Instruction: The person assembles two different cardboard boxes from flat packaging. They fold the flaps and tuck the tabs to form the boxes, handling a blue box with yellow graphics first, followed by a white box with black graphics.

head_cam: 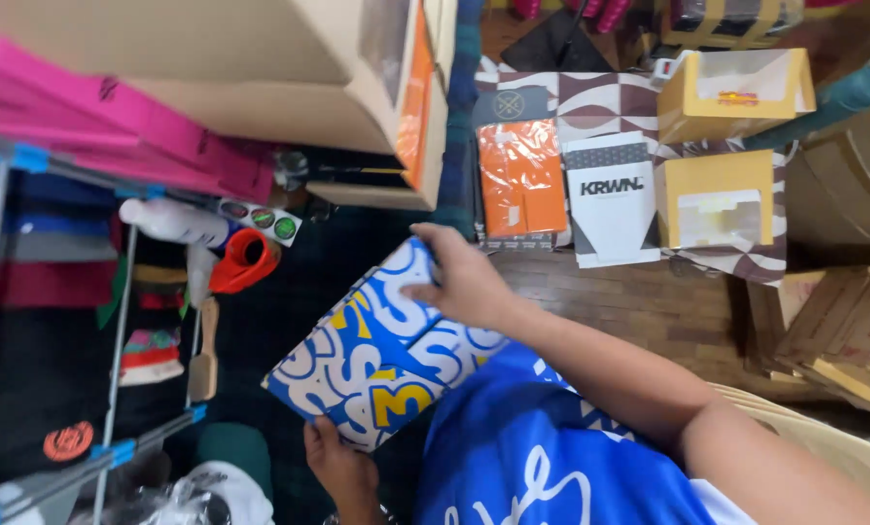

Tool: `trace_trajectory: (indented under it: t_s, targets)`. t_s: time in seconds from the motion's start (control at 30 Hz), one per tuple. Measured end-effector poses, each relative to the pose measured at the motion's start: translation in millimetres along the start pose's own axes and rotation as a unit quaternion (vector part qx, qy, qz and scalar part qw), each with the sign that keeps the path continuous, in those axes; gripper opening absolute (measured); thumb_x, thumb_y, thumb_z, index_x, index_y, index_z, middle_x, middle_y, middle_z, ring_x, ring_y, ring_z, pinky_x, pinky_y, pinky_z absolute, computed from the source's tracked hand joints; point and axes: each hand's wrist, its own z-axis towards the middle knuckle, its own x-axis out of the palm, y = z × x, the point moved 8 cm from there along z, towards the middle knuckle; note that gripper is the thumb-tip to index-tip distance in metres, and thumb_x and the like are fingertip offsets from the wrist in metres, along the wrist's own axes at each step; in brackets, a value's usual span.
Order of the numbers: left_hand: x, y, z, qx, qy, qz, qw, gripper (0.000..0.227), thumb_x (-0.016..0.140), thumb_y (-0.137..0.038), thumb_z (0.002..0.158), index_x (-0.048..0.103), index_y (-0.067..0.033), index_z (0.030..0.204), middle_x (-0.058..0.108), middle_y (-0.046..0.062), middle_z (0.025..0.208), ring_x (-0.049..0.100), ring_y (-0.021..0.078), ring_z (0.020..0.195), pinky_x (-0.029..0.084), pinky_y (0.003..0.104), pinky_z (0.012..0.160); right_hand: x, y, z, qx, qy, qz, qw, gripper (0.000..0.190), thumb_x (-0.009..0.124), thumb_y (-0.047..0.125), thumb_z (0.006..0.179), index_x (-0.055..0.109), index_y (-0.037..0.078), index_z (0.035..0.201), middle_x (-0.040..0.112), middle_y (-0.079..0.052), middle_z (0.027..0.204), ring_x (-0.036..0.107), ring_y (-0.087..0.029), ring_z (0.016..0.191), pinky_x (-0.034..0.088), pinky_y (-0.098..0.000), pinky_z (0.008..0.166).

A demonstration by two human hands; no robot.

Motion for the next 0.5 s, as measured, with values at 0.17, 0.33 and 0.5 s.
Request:
trace_trajectory:
  t_s: [0.17,0.33,0.5]
  targets:
    - [-60,27,-13,-0.045,-0.169,-0.010,0.984,0.041,0.054,-0.037,0.103,0.057,-0.0132,0.135,0.068,0.012,0.132,0.069,0.0315,0.113,0.058,0.041,0.087,113,-8,-12,0.060,0.249,-0.112,0.960,0.113,0.084,0.036,0.081,0.011,0.010,0.163,0.037,-0.018,0.157,0.043,-0.038,0.138,0.046,-0.0489,0.107]
    - [-174,192,82,0.068,-0.219,-0.014,0.973,0.027,0.055,-0.027,0.108,0.065,-0.0023,0.110,0.064,0.018,0.110,0.065,0.0238,0.099,0.055,0.040,0.080,212,-80,11,-0.117,0.288,-0.145,0.939,0.117,0.089,0.035,0.068,0.024,0.000,0.158,0.031,-0.027,0.162,0.034,-0.042,0.148,0.032,-0.0437,0.119]
    - [-130,138,52,0.151,-0.202,0.092,0.963,0.041,0.054,-0.012,0.100,0.062,0.0134,0.131,0.059,0.042,0.129,0.053,0.0530,0.128,0.041,0.058,0.111,221,-92,30,-0.129,0.318,-0.253,0.904,0.090,0.084,0.043,0.078,0.049,0.002,0.149,0.056,-0.029,0.143,0.051,-0.046,0.137,0.036,-0.0521,0.118]
